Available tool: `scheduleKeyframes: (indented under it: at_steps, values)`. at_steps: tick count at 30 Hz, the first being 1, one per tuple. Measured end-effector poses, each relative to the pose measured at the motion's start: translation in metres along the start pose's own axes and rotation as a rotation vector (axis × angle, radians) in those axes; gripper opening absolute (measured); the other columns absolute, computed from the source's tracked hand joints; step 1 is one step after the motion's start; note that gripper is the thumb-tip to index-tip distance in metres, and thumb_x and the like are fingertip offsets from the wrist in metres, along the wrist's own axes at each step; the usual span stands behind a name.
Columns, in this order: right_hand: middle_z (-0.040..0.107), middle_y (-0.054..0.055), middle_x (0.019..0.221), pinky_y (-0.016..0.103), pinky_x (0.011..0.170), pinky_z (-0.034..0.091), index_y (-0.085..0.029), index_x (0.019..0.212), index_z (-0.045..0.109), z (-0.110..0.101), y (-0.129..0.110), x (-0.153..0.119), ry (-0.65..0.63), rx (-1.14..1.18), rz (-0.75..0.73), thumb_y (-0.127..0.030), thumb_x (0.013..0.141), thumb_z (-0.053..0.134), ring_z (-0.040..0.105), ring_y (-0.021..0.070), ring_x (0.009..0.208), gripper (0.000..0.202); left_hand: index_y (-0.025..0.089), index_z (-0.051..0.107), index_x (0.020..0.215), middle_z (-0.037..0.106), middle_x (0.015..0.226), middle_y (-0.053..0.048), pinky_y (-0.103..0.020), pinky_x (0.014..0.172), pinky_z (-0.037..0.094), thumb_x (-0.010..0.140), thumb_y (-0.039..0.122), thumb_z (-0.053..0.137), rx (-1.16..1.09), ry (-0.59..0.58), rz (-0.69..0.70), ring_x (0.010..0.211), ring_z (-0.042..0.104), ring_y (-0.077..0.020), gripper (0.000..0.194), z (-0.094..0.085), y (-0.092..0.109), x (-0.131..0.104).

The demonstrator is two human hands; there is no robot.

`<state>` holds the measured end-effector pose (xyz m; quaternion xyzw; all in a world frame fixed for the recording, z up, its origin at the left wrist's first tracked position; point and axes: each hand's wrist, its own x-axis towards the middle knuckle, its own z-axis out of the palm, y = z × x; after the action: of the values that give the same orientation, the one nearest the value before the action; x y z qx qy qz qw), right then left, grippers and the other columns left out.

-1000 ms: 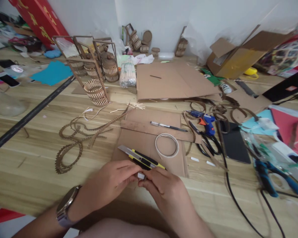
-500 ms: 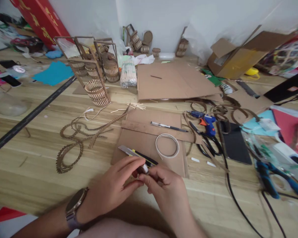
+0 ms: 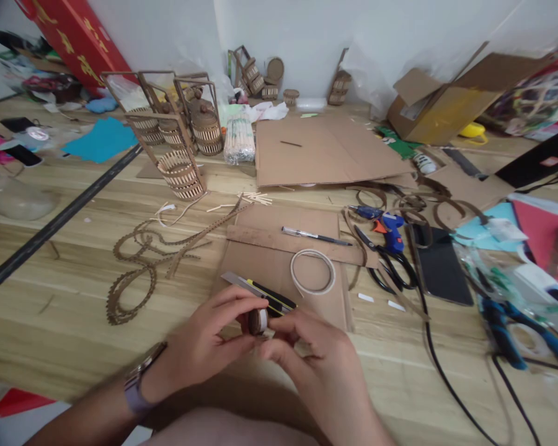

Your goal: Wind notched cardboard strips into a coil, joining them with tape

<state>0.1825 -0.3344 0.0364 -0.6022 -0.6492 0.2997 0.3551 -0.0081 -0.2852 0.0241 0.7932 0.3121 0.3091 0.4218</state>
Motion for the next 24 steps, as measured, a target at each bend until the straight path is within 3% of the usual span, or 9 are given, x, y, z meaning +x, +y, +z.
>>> scheduleKeyframes:
  at_steps: [3,7,11,16,24]
  values:
    - [0.072,0.002,0.077,0.023,0.056,0.053,-0.025,0.084,0.072,-0.005,0.000,0.000,0.065,-0.031,-0.028,-0.035,0.090,0.061,0.068,0.0170,0.068,0.016,0.015,0.061,0.121,0.062,0.106,-0.007,-0.024,0.078,0.055,0.090,0.024,0.064,-0.044,-0.013,-0.001,0.084,0.062,-0.0143,0.032,0.001,-0.001,-0.001]
    - [0.070,0.001,0.073,0.022,0.057,0.052,-0.024,0.082,0.069,-0.004,-0.005,0.002,0.037,-0.069,-0.096,-0.024,0.089,0.061,0.067,0.0153,0.065,0.011,0.014,0.061,0.120,0.062,0.102,-0.007,-0.025,0.075,0.055,0.090,0.022,0.064,-0.003,0.006,0.016,0.083,0.062,-0.0150,0.031,0.004,-0.002,-0.003]
    - [0.068,-0.002,0.071,0.021,0.059,0.052,-0.024,0.082,0.067,-0.003,-0.008,-0.001,-0.011,-0.112,-0.135,-0.020,0.090,0.059,0.066,0.0134,0.063,0.012,0.014,0.061,0.118,0.062,0.099,-0.007,-0.025,0.072,0.055,0.089,0.021,0.064,0.085,0.034,0.042,0.079,0.062,-0.0146,0.030,0.004,-0.003,-0.003]
    - [0.072,-0.001,0.079,0.021,0.062,0.054,-0.025,0.091,0.068,-0.002,-0.007,-0.005,0.018,-0.164,-0.171,-0.019,0.091,0.058,0.070,0.0133,0.068,0.012,0.013,0.060,0.117,0.064,0.099,-0.008,-0.024,0.071,0.056,0.092,0.021,0.060,0.187,0.057,0.082,0.078,0.063,-0.0146,0.026,0.005,-0.005,-0.003]
    - [0.072,-0.004,0.077,0.020,0.058,0.052,-0.026,0.087,0.067,-0.001,-0.006,-0.004,-0.014,-0.192,-0.116,-0.017,0.090,0.057,0.070,0.0123,0.066,0.013,0.012,0.056,0.121,0.064,0.099,-0.010,-0.031,0.076,0.057,0.097,0.026,0.053,0.321,0.072,0.113,0.087,0.064,-0.0194,0.028,0.011,-0.007,-0.007]
